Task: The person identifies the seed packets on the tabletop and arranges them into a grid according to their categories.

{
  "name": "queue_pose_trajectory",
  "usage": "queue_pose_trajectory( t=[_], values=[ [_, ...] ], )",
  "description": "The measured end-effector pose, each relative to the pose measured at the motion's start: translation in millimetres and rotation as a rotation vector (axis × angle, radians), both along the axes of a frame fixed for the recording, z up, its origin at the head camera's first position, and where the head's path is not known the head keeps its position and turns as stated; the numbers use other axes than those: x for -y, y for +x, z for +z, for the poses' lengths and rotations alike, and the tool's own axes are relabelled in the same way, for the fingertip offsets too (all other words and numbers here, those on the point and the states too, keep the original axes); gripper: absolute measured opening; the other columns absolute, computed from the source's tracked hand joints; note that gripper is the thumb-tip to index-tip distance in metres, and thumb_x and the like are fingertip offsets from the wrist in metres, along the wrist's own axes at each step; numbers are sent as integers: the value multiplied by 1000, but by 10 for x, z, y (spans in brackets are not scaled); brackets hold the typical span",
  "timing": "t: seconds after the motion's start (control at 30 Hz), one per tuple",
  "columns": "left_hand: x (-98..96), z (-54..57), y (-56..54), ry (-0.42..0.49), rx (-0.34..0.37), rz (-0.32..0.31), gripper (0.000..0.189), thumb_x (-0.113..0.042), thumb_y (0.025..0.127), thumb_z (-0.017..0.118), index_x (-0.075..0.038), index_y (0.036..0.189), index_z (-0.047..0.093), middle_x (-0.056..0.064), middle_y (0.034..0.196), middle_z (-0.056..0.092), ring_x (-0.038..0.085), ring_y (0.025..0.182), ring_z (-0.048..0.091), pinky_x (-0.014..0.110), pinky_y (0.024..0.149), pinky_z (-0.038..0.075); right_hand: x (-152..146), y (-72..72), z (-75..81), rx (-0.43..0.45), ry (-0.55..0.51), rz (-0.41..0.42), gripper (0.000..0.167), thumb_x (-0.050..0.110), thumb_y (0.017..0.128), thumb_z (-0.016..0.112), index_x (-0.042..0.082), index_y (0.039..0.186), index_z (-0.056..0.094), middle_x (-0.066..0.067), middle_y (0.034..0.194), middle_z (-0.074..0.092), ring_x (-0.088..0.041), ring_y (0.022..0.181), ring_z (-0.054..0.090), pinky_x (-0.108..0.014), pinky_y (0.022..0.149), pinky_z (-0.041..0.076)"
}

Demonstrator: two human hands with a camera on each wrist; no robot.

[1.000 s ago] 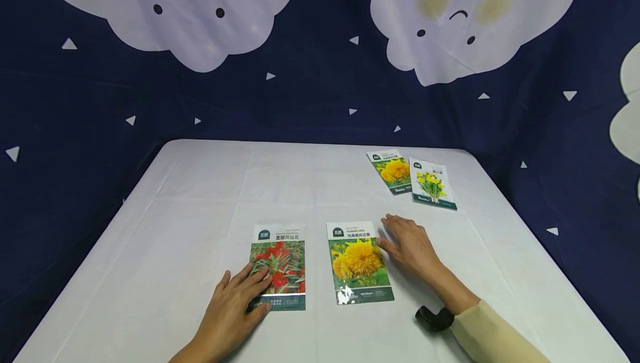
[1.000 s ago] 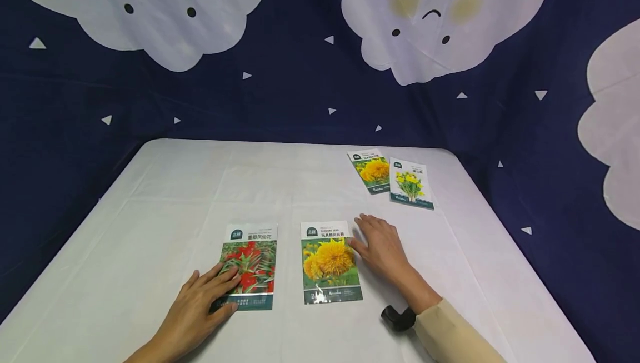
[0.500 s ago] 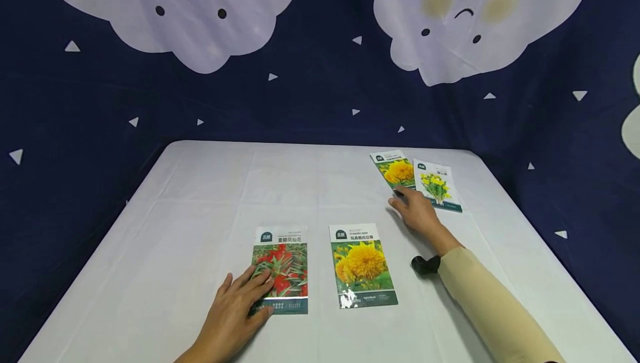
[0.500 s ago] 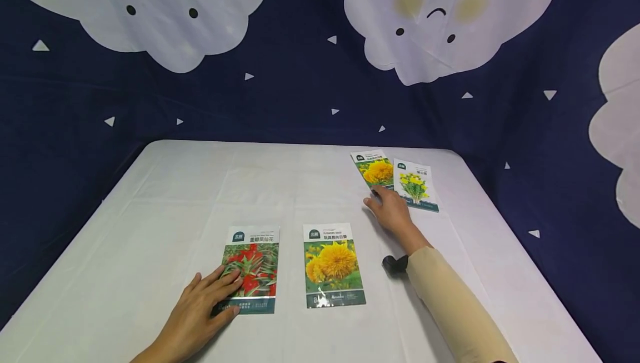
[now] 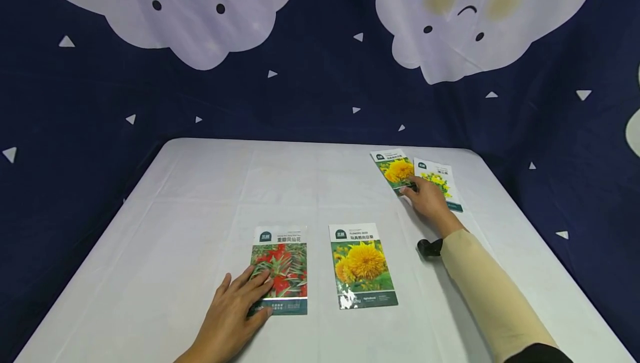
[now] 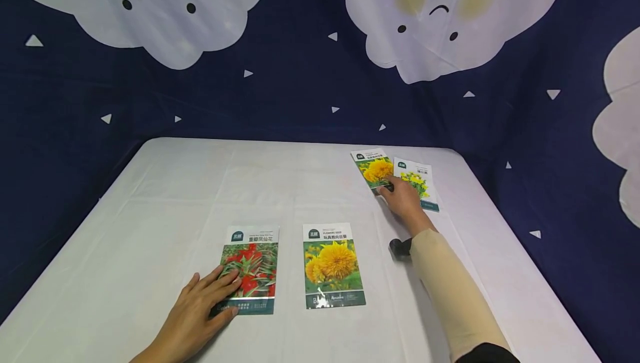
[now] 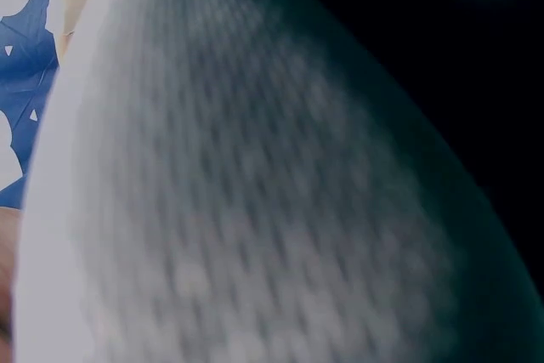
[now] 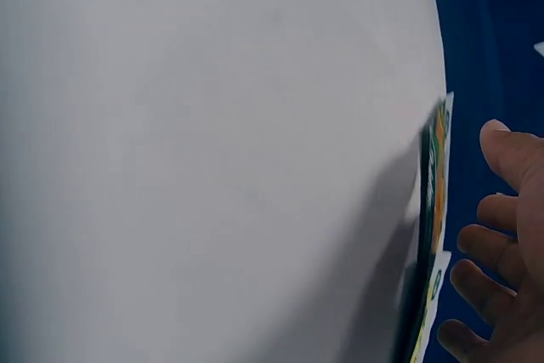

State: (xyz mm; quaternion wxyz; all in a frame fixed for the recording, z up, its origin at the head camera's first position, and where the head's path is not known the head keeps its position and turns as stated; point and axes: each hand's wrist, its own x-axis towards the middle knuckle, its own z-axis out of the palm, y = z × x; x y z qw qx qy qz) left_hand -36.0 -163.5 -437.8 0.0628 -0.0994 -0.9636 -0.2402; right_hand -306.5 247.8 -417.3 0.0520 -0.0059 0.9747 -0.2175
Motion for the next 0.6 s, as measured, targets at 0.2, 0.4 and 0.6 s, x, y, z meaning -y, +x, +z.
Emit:
queue_pose_trajectory(
  t=[0.2,0.4,0.6],
  values=[
    [3,0,-3,-5,3,3,48,-32,77,75,-15,121,66,-3,136,57,27,135,43,58,110,23,-37,-90,31,-12,-1,-12,56,36,98,47,8,145,37,-24,147,37,-43,136,32,-58,112,26],
    [11,-6,-7,-6,6,7,48,-33,77,74,-16,121,66,-3,136,57,27,135,43,58,110,23,41,-166,29,-36,27,38,55,33,97,48,6,144,39,-21,147,40,-42,136,34,-56,112,26],
    [6,-9,-14,-3,19,3,48,-33,78,74,-15,121,66,-3,136,57,27,136,42,58,111,22,77,-259,35,10,23,17,55,35,98,48,12,146,35,-18,151,34,-42,139,28,-58,113,22]
  ],
)
